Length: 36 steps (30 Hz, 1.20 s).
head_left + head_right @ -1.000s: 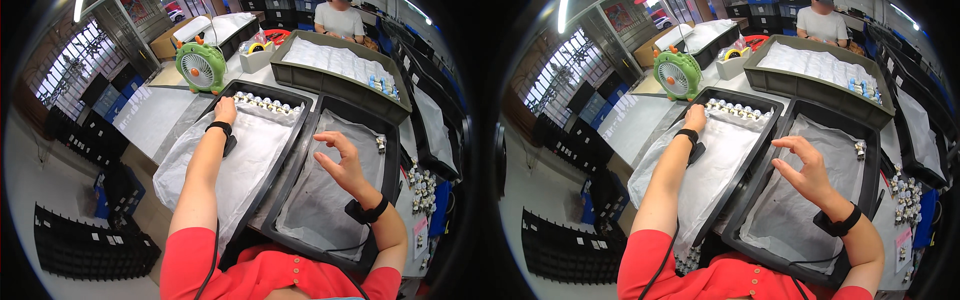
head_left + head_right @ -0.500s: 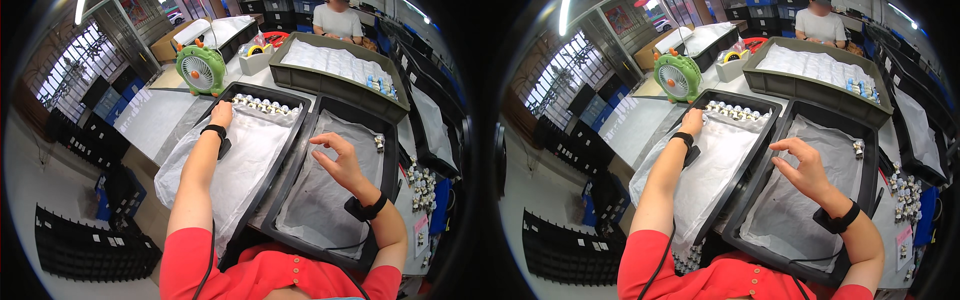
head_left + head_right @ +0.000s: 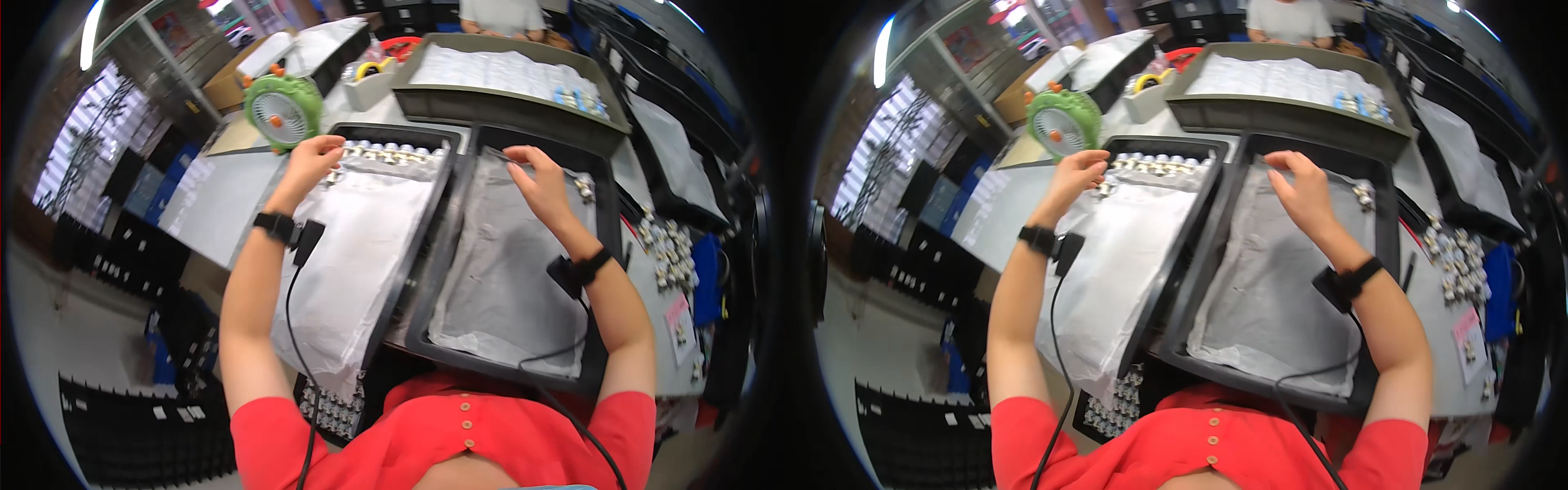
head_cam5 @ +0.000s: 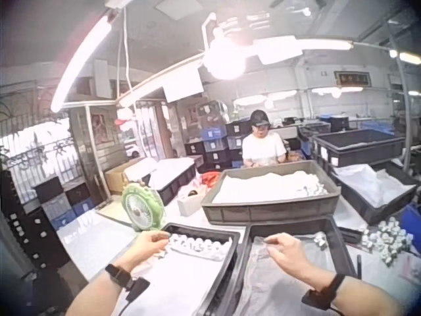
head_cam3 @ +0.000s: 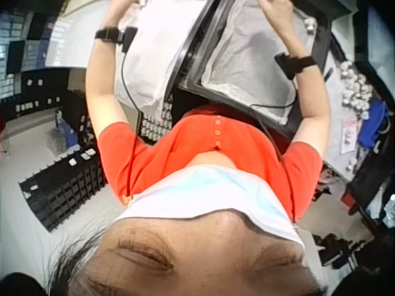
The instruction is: The person picks up small cylindrical components from a tray and places them into a larger tray lined with white tissue paper. They handle the items one by one, arranging them in rows within the tray.
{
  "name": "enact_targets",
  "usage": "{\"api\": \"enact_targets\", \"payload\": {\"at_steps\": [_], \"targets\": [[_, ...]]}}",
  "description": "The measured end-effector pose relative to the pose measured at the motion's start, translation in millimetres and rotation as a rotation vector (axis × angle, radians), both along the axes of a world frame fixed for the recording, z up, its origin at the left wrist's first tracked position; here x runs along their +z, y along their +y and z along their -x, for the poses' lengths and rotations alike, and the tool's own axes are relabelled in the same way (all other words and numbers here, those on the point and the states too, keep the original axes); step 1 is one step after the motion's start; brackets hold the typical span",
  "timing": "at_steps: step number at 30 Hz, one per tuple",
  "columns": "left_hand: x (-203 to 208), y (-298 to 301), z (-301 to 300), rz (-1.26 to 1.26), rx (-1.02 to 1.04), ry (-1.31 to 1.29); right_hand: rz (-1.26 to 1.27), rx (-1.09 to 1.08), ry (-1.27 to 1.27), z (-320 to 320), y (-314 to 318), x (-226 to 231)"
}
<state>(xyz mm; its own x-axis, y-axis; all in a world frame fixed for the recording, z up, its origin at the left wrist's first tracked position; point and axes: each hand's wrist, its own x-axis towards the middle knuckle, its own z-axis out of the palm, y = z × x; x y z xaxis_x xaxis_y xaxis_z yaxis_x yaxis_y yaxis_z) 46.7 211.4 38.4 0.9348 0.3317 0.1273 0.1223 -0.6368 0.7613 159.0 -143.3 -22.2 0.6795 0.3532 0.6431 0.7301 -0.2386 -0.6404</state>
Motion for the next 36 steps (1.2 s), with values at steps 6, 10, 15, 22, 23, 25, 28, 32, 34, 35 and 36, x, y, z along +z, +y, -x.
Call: {"api": "enact_targets", "payload": {"at_steps": [6, 10, 15, 22, 23, 25, 28, 32, 34, 35, 36], "targets": [[39, -130, 72, 0.426, -0.451, -0.132, 0.575, -0.36, -0.129, -52, -27, -65], [26, -174, 90, 0.611, -0.631, -0.04, 0.796, -0.631, 0.054, -92, -73, -60], [6, -190, 76, 0.809, -0.65, -0.025, 0.973, -0.782, 0.188, -129, -103, -78], [-39, -178, 54, 1.019, -0.433, 0.072, 1.045, -0.72, 0.289, -79, -64, -11], [-43, -177, 52, 1.068, -0.419, 0.083, 1.061, -0.689, 0.278, -85, -67, -10], [-52, -173, 48, 1.071, -0.398, 0.092, 0.821, -0.463, 0.248, -74, -58, 2], [-60, -174, 48, 1.093, -0.325, 0.032, 0.318, 0.065, 0.587, -27, -28, 26], [-53, -180, 53, 1.059, -0.294, -0.106, -0.121, 0.465, 0.853, 36, 3, 29], [-51, -179, 53, 1.058, -0.369, -0.172, -0.188, 0.565, 0.961, 60, 7, 27], [-53, -177, 51, 1.02, -0.383, -0.186, -0.216, 0.61, 1.021, 65, 6, 22], [-57, -176, 49, 0.99, -0.391, -0.194, -0.238, 0.618, 1.034, 67, 6, 16]]}}
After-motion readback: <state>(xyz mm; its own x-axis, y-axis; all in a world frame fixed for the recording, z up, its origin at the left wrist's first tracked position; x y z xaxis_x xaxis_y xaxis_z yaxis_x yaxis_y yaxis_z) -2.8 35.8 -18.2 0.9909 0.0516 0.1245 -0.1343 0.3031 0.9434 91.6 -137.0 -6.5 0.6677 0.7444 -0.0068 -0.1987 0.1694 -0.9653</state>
